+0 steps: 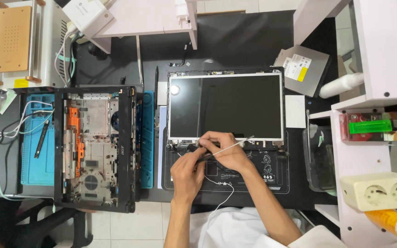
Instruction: The person repairs a laptop at a workbench. They use a screwdriver to unscrew components near the detached screen, disconnect a cable, lift the screen panel away from the chassis, reposition the laptop body, and handle the keyboard and base cover while working on the internal parts.
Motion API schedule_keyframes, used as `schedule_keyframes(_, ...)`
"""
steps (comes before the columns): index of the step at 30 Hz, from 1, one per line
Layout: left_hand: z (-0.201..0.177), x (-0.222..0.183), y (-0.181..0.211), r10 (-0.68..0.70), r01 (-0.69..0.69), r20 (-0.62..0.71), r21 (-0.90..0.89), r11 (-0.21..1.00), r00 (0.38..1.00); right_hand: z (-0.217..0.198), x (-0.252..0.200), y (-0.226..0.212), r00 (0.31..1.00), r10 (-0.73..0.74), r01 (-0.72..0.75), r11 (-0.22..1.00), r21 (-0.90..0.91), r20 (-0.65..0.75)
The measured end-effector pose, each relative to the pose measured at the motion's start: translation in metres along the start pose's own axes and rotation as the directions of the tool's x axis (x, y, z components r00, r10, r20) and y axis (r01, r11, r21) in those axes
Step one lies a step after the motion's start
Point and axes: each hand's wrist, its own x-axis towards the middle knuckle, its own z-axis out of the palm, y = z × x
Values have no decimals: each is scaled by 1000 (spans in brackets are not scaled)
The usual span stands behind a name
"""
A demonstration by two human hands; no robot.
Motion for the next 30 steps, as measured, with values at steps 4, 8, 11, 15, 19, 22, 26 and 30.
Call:
schedule_keyframes(4, -21, 1, -13, 22, -20, -20, 80, 997, 1000, 20, 16, -18, 995, 72, -75, 996, 45, 76)
schedule_keyframes(8, -46, 3, -32, 30, -18, -58, 200, 980, 998, 43, 40, -46, 991, 54, -35, 987, -154, 122)
schedule_keyframes(11, -63, 8, -45, -19, 37, -69, 275, 961, 997, 58, 58, -54, 991, 27, 10, 962, -272, 131)
schedule_keyframes(15, -73, 16, -50, -115, 139, -96, 304, 943, 989, 76, 76, -40, 975, -174, 213, 908, -361, 139)
schedule_keyframes(19, -69, 14, -58, -191, 222, -122, 341, 913, 974, 83, 81, -36, 964, -228, 265, 876, -403, 139)
schedule_keyframes(22, -66, 12, -59, -228, 265, -145, 358, 895, 963, 85, 79, -32, 951, -282, 308, 832, -461, 126)
schedule_keyframes(26, -62, 9, -62, -219, 263, -162, 343, 902, 962, 87, 77, -24, 947, -297, 321, 832, -452, 125)
schedule_keyframes(30, -61, 13, -59, -227, 279, -180, 357, 892, 957, 88, 79, -28, 945, -295, 324, 793, -515, 140)
